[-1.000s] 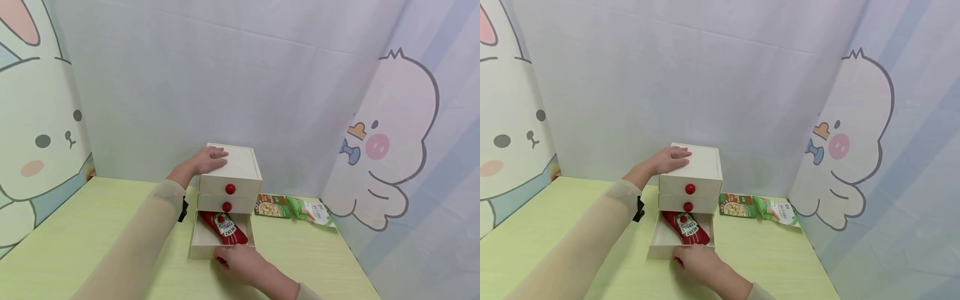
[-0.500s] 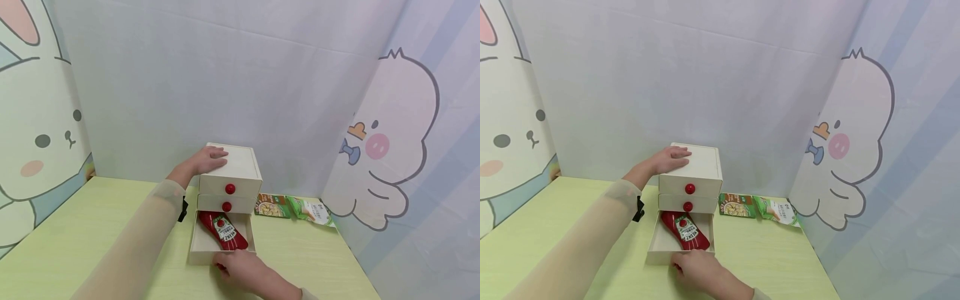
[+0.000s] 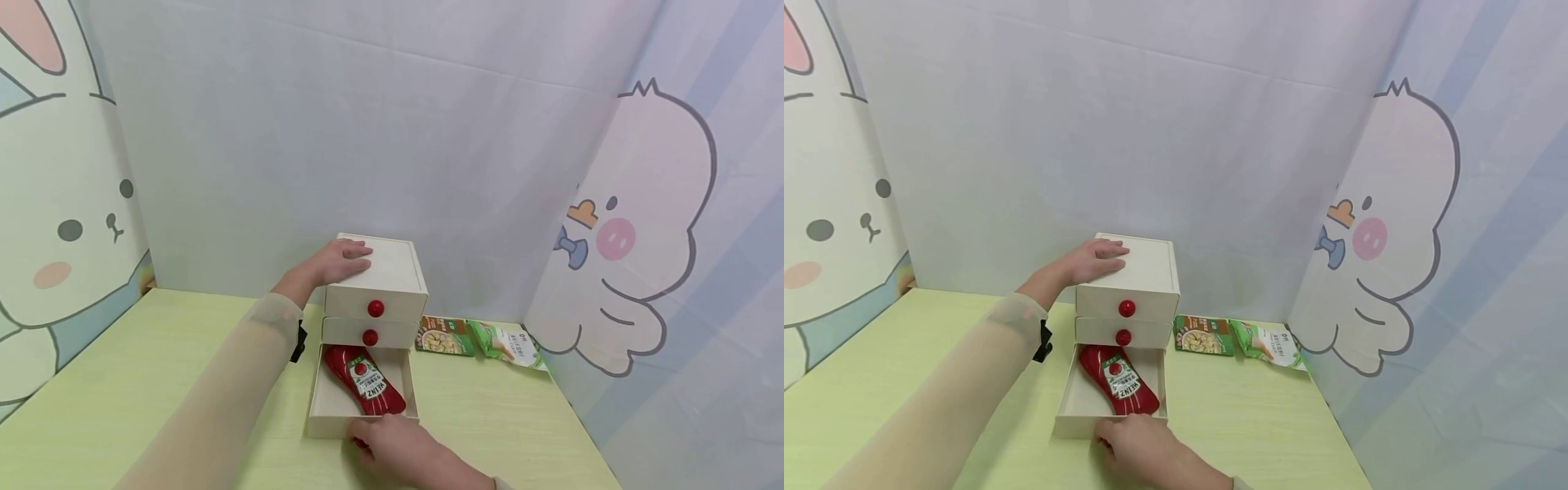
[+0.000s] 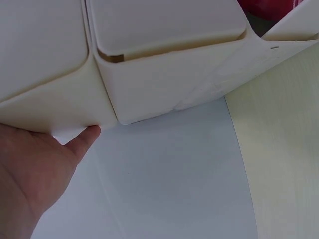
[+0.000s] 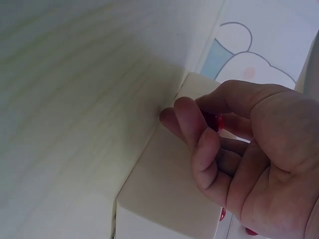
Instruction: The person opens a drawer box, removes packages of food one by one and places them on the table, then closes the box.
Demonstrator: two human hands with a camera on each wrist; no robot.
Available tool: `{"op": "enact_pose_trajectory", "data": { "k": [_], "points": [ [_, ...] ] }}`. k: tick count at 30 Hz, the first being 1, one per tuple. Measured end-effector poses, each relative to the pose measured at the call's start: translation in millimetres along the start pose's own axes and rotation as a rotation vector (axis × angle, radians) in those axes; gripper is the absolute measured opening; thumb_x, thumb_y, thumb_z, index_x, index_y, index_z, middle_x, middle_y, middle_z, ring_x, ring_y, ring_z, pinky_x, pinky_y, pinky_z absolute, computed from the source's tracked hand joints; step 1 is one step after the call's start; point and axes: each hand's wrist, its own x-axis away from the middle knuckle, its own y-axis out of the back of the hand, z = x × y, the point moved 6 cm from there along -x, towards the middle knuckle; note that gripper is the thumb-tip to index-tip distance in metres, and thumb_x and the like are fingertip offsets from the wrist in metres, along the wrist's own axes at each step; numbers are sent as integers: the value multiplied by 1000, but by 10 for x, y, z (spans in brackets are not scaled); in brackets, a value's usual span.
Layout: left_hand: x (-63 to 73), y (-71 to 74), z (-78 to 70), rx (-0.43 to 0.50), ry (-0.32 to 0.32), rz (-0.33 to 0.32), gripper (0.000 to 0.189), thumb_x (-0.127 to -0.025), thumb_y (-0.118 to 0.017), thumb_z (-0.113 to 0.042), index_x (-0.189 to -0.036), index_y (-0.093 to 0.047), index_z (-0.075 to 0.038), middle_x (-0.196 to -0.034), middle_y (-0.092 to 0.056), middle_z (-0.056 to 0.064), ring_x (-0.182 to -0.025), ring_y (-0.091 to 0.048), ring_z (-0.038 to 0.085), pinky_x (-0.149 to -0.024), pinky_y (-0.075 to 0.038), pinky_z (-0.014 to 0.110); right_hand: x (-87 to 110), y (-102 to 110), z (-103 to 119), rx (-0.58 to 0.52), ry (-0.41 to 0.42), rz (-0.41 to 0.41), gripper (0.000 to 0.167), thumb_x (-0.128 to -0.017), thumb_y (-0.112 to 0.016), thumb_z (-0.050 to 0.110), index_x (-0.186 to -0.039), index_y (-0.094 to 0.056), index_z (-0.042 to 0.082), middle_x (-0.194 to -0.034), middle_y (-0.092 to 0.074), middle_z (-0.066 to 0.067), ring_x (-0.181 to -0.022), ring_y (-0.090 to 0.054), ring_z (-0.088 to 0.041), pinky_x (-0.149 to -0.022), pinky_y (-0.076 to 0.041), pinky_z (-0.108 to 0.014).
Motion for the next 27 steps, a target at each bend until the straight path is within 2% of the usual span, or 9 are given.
{"op": "enact_pose_trajectory", "data": {
  "k": [5,14,21,27],
  "points": [
    [1,3,-7,-2,-5,-2,58,-111,-58,-40,-162,-57,-14,-180,-34,10,-171,-19,38,-137,-22,61,32,-3,35,-13,-6,14,19,-104,-78,20,-121,-79,28,-101,-73,20,-72,-55,2,-72,-49,-11],
    [-14,-6,14,9,10,1,58,-110,-59,-41,-162,-56,-15,-181,-34,9,-171,-19,37,-136,-23,62,95,-22,62,-37,10,25,14,-105,-77,21,-117,-78,29,-88,-64,21,-70,-53,3,-68,-48,-12],
    [-15,-11,9,4,2,0,59,-111,-57,-41,-163,-55,-14,-181,-33,10,-171,-18,38,-137,-22,62,120,-69,37,-104,-53,76,19,-105,-77,21,-120,-78,31,-90,-64,21,-73,-55,3,-70,-48,-13],
    [-6,-8,6,6,-1,-4,58,-111,-57,-40,-163,-55,-13,-181,-33,11,-171,-19,38,-137,-21,61,174,-69,88,-66,26,70,15,-106,-76,22,-120,-77,27,-88,-65,21,-71,-53,5,-70,-49,-11]
  ]
}}
